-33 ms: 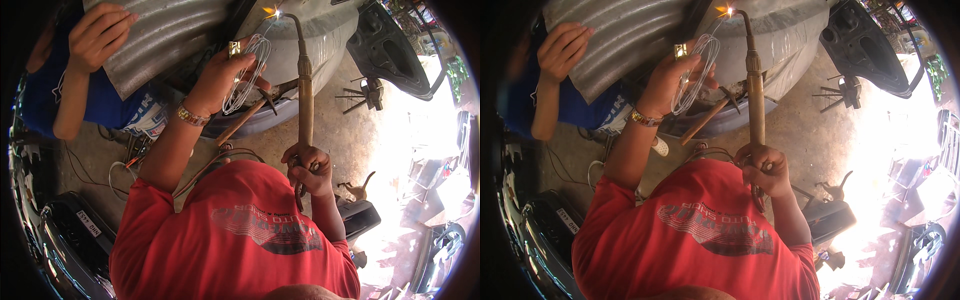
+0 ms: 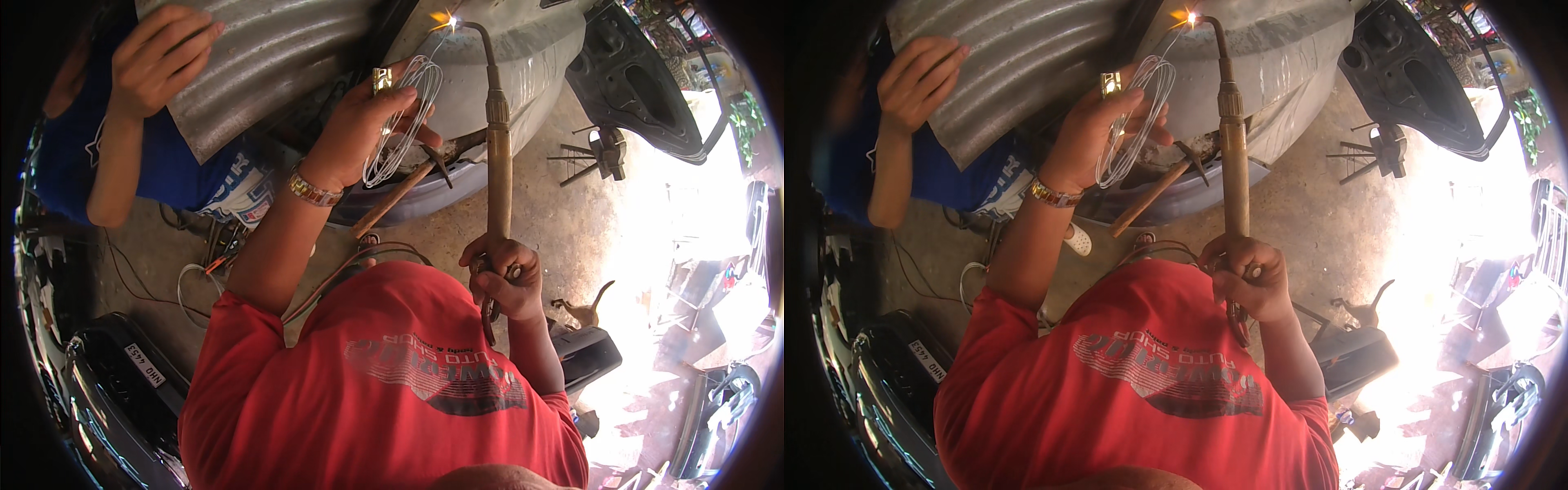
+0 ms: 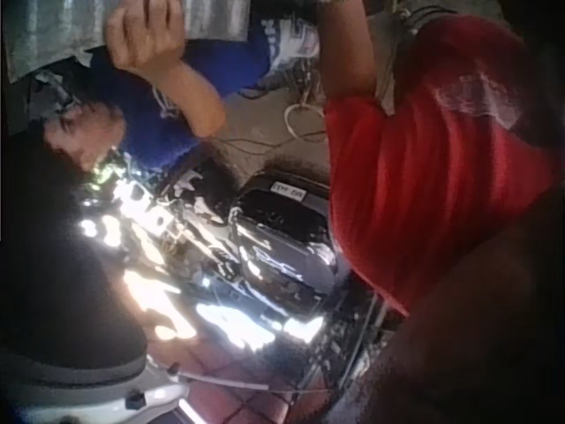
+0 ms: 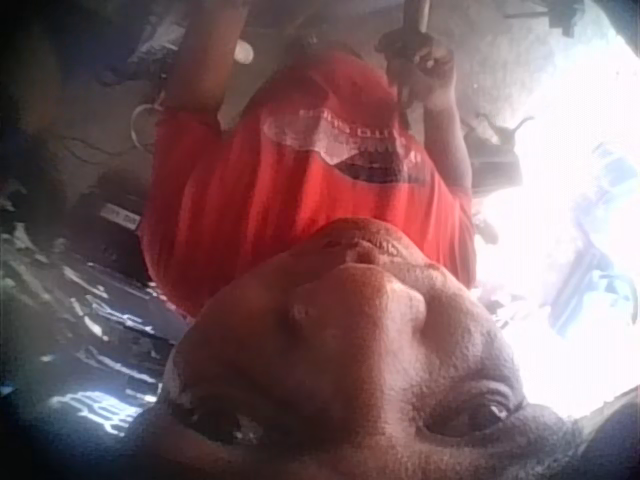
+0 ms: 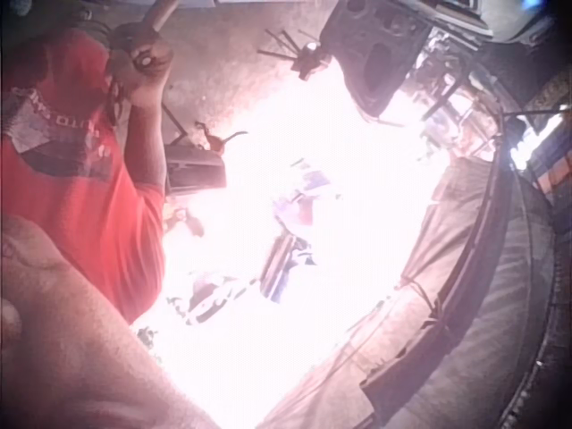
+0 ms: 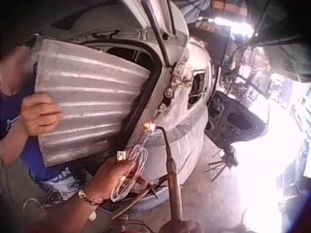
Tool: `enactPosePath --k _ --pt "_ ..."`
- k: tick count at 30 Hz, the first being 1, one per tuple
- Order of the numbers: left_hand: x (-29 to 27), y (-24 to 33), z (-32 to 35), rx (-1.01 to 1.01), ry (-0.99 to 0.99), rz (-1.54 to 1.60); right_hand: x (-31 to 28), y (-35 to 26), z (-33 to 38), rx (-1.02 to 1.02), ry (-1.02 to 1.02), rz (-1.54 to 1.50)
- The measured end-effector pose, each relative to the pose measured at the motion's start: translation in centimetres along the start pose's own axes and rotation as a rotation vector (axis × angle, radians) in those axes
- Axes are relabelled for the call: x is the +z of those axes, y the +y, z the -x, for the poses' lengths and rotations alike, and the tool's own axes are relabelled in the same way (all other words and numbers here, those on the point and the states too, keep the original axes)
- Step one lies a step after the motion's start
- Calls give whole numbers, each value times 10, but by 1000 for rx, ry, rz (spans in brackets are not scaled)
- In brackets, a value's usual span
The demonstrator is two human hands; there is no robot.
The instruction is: The person welds a corrugated metal sheet to a car door frame using a welding torch and filler wire. A second person holds the sheet in place while the welder moves along the seam, creating sparks and molten metal. The welder pauses briefly to reposition the sheet and continues welding along the edge.
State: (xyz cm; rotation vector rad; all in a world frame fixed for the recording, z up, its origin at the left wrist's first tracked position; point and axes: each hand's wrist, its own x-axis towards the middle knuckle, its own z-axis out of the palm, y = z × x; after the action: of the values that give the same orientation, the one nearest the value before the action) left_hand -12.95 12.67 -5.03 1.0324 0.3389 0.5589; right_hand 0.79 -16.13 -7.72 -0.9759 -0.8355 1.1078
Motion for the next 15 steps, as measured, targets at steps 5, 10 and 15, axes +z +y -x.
enactPosePath --k 5,10,15 --pt "1 0 2 11 3 -5 -2 -2 1 14 -9 1" --pt "3 3 3 10 3 0 -2 -3 0 32 8 -26" --pt "3 1 2 2 28 12 -3 -3 0 32 3 -26"
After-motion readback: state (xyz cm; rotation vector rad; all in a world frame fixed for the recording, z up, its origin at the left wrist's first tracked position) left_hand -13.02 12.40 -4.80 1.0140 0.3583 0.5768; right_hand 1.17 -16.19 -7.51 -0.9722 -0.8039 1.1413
